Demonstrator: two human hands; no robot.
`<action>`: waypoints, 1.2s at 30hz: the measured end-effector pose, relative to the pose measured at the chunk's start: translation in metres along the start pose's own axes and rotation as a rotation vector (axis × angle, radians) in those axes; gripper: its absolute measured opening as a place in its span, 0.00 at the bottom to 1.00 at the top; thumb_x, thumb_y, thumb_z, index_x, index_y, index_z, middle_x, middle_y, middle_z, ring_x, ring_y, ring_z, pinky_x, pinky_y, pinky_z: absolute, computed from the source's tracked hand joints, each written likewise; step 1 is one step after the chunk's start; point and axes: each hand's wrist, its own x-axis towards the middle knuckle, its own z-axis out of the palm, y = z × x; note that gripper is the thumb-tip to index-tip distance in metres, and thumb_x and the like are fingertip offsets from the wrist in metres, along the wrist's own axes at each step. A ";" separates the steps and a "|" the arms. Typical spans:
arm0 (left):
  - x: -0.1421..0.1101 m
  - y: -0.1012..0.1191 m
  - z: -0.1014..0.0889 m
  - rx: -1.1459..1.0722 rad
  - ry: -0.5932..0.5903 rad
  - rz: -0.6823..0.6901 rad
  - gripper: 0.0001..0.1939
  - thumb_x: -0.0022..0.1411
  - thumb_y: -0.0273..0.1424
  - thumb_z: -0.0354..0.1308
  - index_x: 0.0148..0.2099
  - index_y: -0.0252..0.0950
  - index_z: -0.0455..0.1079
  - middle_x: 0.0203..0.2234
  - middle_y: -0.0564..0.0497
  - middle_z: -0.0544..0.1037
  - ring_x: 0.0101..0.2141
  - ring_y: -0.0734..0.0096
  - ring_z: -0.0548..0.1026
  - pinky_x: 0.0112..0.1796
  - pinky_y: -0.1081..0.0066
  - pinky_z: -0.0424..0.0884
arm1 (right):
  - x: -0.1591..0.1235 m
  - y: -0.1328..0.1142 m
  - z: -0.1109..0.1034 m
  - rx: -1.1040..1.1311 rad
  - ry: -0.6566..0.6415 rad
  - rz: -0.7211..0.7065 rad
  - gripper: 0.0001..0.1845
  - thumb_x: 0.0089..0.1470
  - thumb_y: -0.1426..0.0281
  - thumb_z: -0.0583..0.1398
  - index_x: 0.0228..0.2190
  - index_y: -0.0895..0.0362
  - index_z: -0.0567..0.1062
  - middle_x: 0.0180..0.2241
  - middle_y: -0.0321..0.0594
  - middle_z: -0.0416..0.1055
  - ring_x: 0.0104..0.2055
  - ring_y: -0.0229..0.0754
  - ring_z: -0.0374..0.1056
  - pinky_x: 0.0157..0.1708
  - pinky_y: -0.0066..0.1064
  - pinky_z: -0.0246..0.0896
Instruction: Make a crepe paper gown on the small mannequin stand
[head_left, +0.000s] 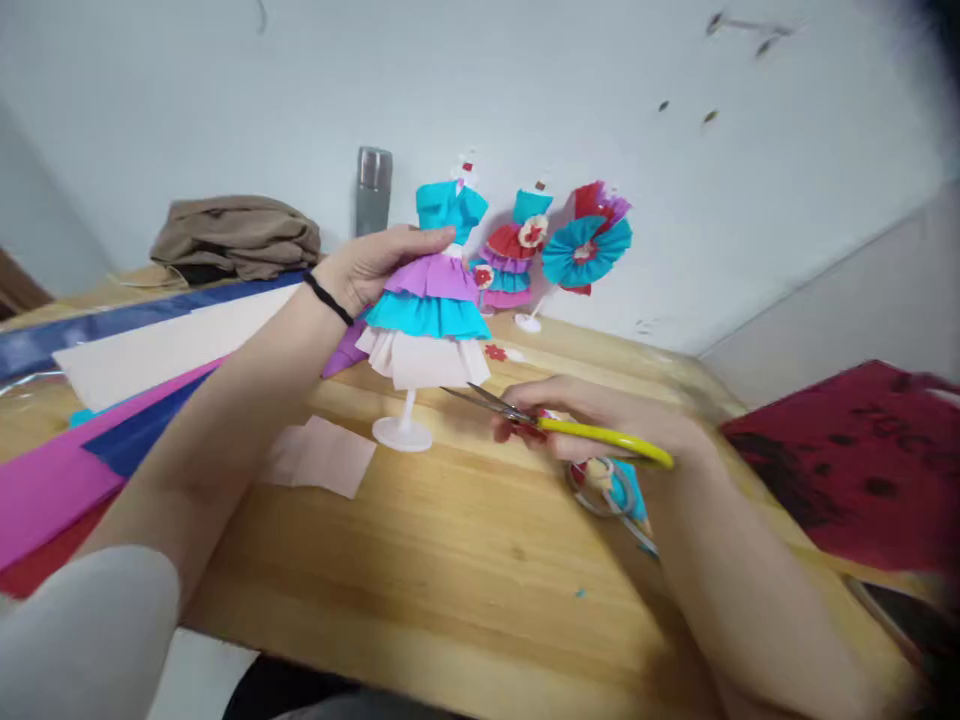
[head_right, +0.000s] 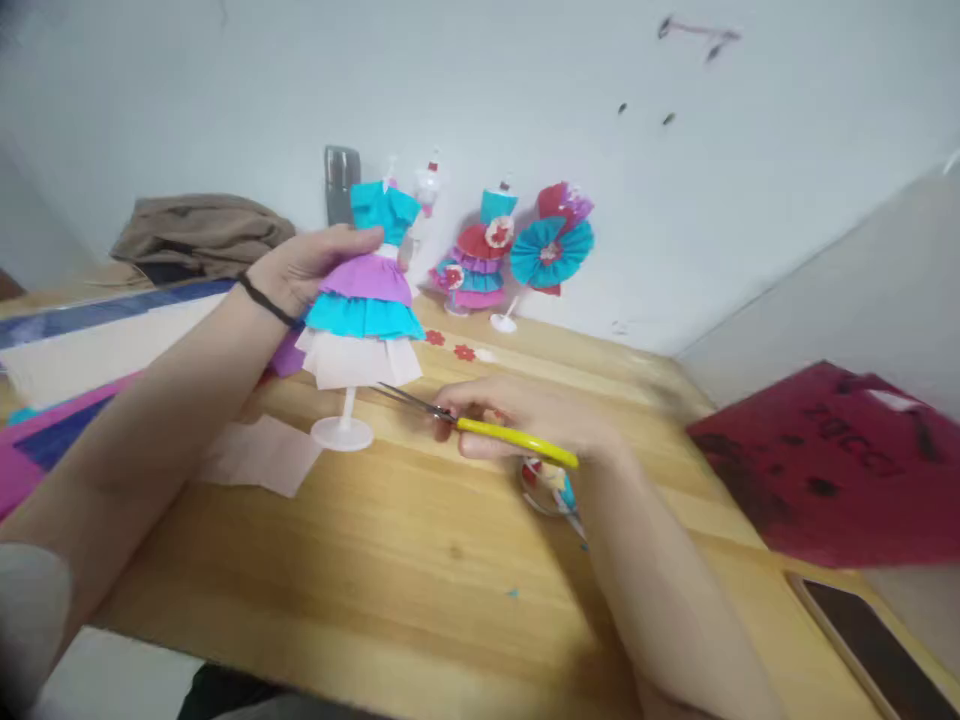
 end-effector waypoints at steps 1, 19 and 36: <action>0.000 -0.001 -0.001 0.013 0.007 0.003 0.17 0.72 0.20 0.40 0.57 0.24 0.64 0.24 0.58 0.78 0.30 0.77 0.81 0.49 0.57 0.73 | 0.000 0.000 0.000 -0.001 -0.001 0.013 0.28 0.57 0.50 0.58 0.40 0.64 0.75 0.31 0.41 0.69 0.32 0.38 0.63 0.31 0.28 0.58; 0.003 -0.009 0.000 0.060 -0.030 -0.026 0.15 0.69 0.17 0.44 0.53 0.20 0.68 0.27 0.53 0.80 0.43 0.64 0.81 0.51 0.58 0.72 | 0.010 -0.002 0.008 0.009 -0.031 0.124 0.16 0.55 0.58 0.61 0.36 0.59 0.72 0.30 0.38 0.68 0.33 0.38 0.62 0.32 0.30 0.58; 0.007 -0.010 0.001 -0.042 -0.126 -0.089 0.15 0.70 0.16 0.45 0.54 0.19 0.67 0.28 0.47 0.82 0.25 0.75 0.80 0.54 0.53 0.70 | 0.015 0.005 0.010 0.003 -0.033 0.060 0.21 0.57 0.52 0.59 0.35 0.59 0.71 0.28 0.35 0.67 0.28 0.35 0.60 0.29 0.27 0.57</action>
